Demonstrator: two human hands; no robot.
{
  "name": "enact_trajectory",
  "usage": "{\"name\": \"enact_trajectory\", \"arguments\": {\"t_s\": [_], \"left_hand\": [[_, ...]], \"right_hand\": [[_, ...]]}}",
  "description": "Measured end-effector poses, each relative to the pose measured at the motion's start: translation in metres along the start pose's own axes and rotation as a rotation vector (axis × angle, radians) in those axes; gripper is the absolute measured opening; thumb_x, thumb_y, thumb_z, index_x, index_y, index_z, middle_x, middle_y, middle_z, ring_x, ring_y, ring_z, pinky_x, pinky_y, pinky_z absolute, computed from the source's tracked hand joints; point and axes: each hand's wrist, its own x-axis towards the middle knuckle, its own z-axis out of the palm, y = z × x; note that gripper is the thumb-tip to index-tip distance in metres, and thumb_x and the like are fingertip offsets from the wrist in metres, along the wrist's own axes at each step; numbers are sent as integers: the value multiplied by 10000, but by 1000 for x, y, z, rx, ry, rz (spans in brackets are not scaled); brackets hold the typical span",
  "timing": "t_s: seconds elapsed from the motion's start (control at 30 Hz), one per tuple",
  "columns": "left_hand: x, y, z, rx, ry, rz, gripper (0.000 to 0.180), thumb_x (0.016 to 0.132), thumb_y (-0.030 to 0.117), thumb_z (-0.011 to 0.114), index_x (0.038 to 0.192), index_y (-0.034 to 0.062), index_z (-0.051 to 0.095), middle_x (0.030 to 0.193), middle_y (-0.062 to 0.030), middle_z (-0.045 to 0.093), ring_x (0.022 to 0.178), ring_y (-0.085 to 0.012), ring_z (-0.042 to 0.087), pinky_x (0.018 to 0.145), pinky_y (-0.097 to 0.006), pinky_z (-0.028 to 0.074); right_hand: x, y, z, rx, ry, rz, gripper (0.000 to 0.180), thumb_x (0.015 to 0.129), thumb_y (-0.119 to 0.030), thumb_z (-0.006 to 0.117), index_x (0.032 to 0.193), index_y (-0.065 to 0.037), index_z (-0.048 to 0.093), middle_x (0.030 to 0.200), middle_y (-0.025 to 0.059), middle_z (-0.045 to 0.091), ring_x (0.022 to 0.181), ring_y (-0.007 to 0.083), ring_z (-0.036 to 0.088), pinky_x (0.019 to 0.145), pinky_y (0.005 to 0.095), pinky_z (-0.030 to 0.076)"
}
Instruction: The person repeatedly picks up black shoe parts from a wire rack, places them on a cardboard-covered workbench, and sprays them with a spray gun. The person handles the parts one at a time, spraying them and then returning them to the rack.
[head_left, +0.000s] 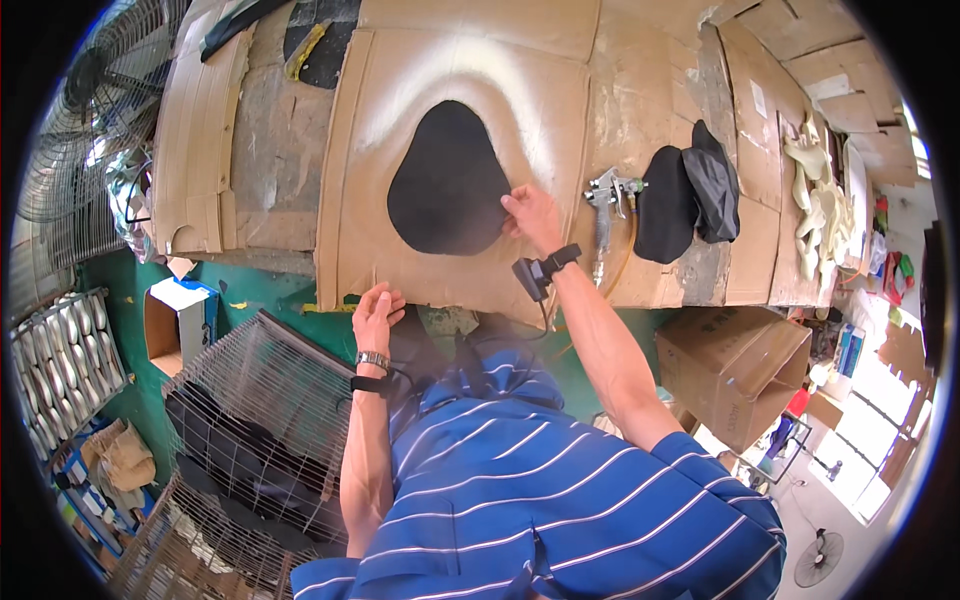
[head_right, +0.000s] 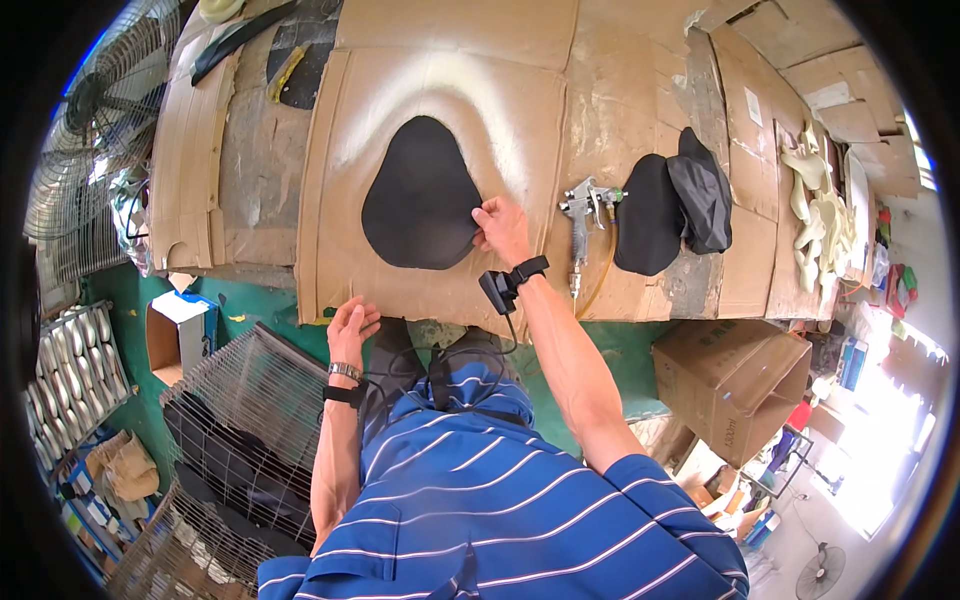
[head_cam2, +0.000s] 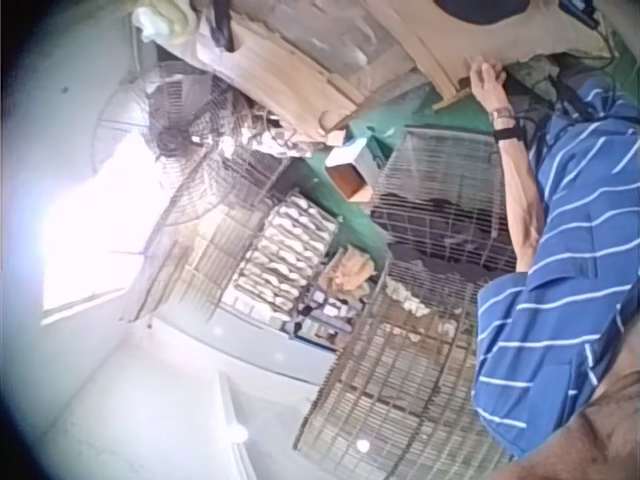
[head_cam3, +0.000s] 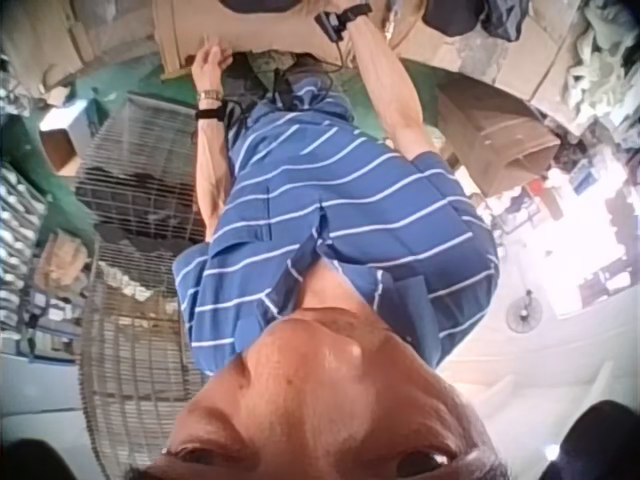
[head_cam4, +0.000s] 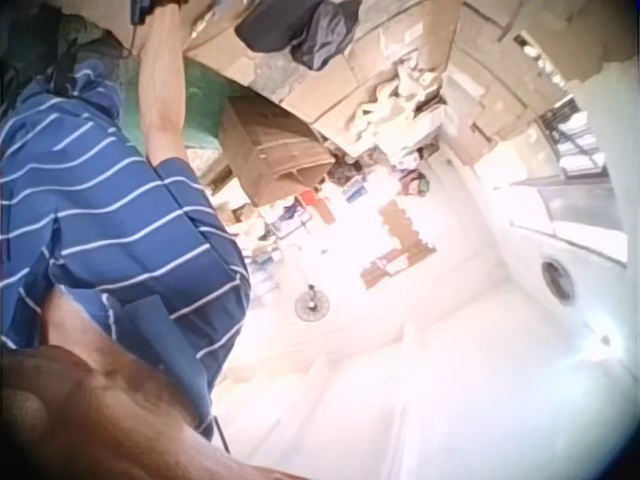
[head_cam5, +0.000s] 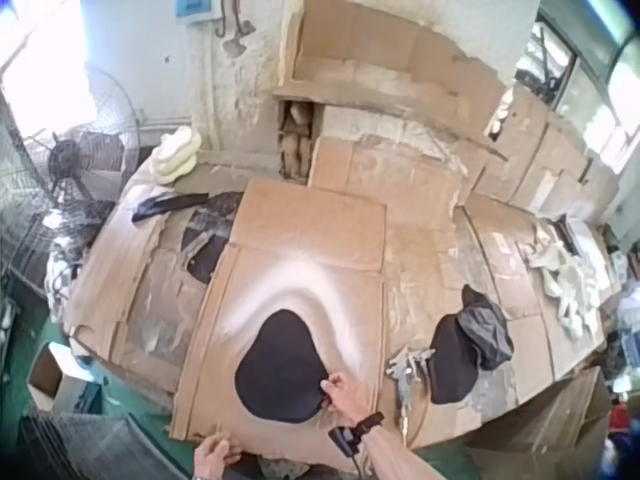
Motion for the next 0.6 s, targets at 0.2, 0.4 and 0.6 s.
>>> {"name": "enact_trajectory", "arguments": {"t_s": [0.2,0.4,0.6], "left_hand": [[0,0,-1,7,8,-2,384,1008,230,595,1310,-5,564,1150,-157,679,1007,-244,690,849,-357,579],[-1,2,5,6,13,-11,373,1006,220,597,1303,-2,568,1147,-153,681,1005,-238,690,847,-354,580],[-2,3,9,32,10,8,347,1009,202,587,1296,7,578,1130,-147,688,989,-231,693,843,-356,583]], "right_hand": [[2,2,-1,-5,-13,-7,164,913,-123,661,951,33,629,729,122,707,563,169,695,455,287,538],[-2,-3,0,3,7,-14,159,920,-126,658,963,25,632,748,117,710,560,168,691,453,287,538],[0,2,1,47,-12,-10,166,927,-137,654,968,23,632,739,113,704,554,166,684,453,283,536]]}}
